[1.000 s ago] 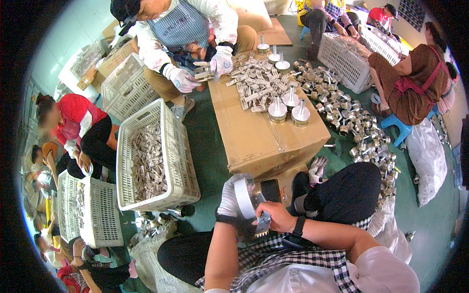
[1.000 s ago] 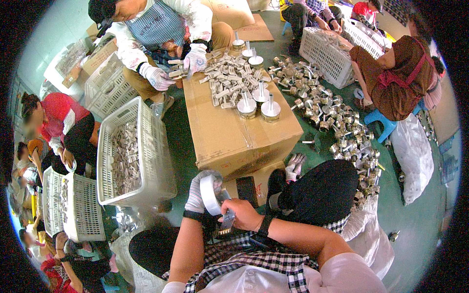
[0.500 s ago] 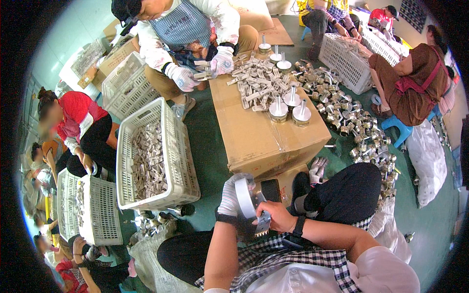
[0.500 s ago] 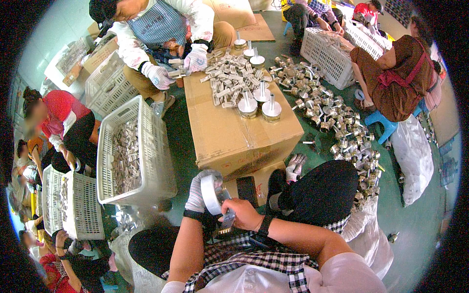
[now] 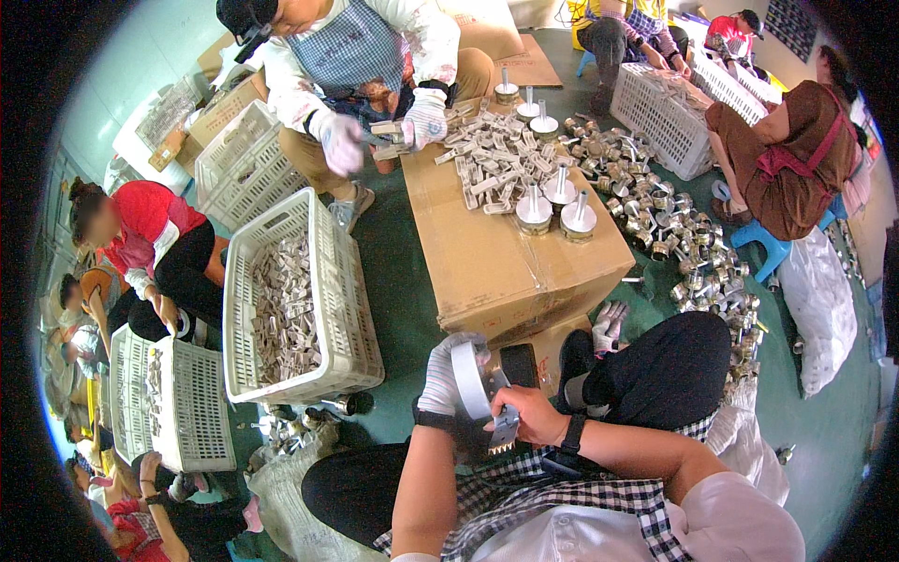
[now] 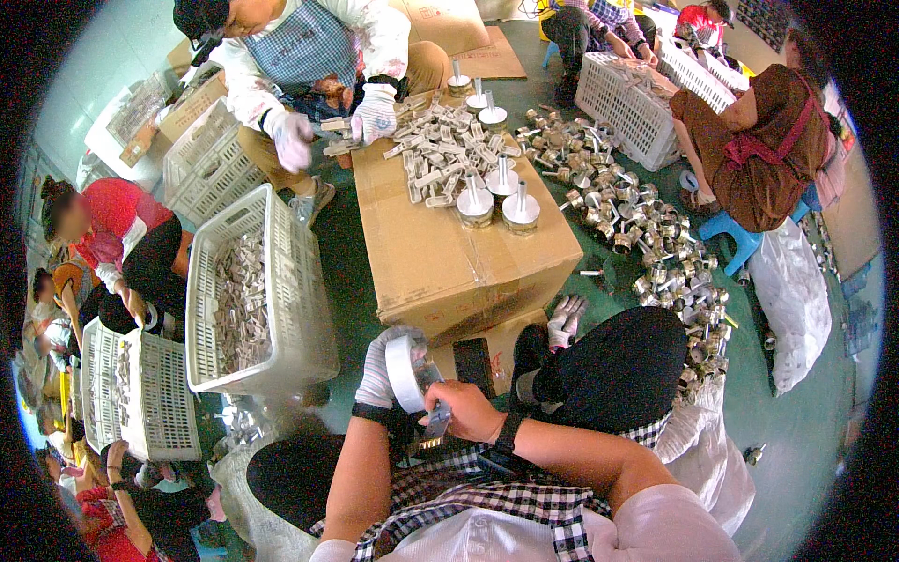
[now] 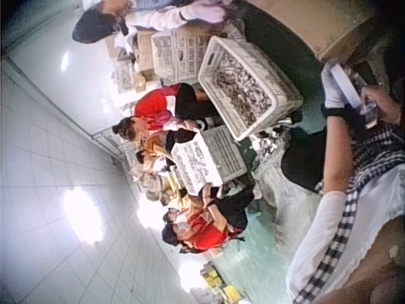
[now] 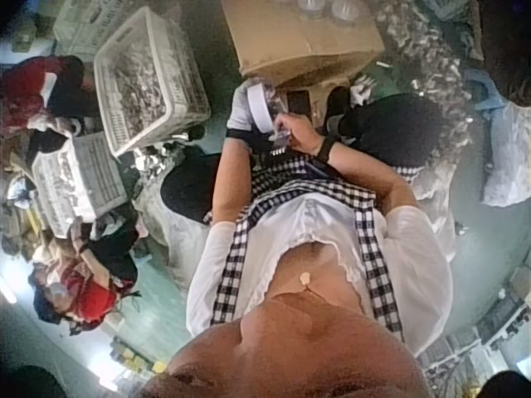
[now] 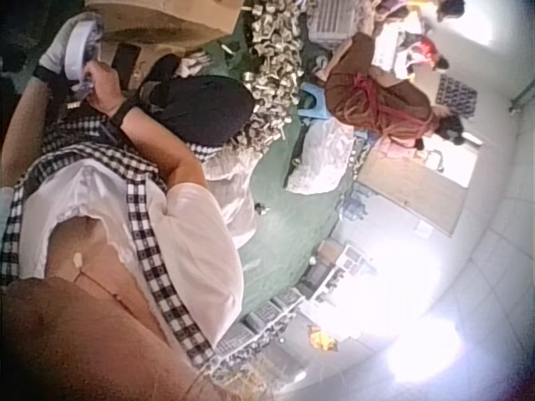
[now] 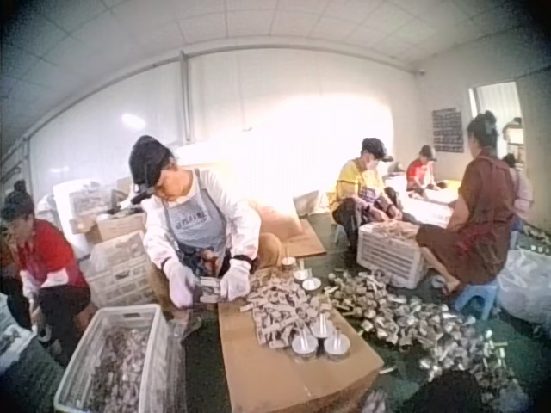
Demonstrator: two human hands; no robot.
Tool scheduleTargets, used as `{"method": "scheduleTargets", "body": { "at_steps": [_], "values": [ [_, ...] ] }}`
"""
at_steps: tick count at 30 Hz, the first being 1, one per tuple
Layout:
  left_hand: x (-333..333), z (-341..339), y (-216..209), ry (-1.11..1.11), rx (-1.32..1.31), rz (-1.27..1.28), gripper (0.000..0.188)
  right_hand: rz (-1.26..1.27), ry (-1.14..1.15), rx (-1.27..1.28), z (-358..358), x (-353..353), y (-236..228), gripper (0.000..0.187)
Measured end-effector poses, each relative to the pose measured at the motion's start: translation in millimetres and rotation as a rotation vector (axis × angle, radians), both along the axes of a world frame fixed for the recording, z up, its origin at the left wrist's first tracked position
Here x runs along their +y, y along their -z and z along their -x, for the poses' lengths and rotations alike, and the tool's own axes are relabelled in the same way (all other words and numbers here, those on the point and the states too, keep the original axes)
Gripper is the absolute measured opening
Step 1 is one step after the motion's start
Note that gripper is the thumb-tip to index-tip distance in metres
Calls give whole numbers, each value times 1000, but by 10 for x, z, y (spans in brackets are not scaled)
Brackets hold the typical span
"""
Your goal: Manual assembly and sorting of small metal manufacturing components at a workstation.
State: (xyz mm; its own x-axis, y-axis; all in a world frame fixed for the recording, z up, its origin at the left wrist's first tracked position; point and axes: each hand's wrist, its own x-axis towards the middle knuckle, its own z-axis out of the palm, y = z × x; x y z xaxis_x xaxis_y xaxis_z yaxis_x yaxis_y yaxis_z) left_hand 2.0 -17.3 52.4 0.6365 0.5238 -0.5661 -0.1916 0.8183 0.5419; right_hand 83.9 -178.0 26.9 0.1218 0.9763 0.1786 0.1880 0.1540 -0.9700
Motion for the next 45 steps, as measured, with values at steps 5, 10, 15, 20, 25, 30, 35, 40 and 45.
{"method": "scheduleTargets", "body": {
  "at_steps": [5,10,15,20,25,30,35,40,45],
  "values": [
    [30,38,58,11,-12,-11,23,-28,14,-94,11,4,-103,30],
    [27,14,49,-20,-38,95,23,-44,11,-153,-34,6,-159,30],
    [47,10,85,-16,-86,143,24,-32,23,-114,-5,6,-159,31],
    [67,33,141,-5,-58,87,24,-34,29,-74,8,0,-191,31],
    [63,61,199,-18,-64,28,22,-18,27,-67,8,2,-220,31],
    [80,75,215,17,-92,44,23,-50,25,-98,-1,9,-156,31],
    [80,82,243,4,-89,46,24,-76,29,-177,-28,10,-237,31],
    [94,64,255,-10,-69,55,26,-64,29,-192,-28,8,-196,29],
    [78,34,196,-2,-93,91,26,-42,21,-146,-19,0,-147,28]
  ]
}}
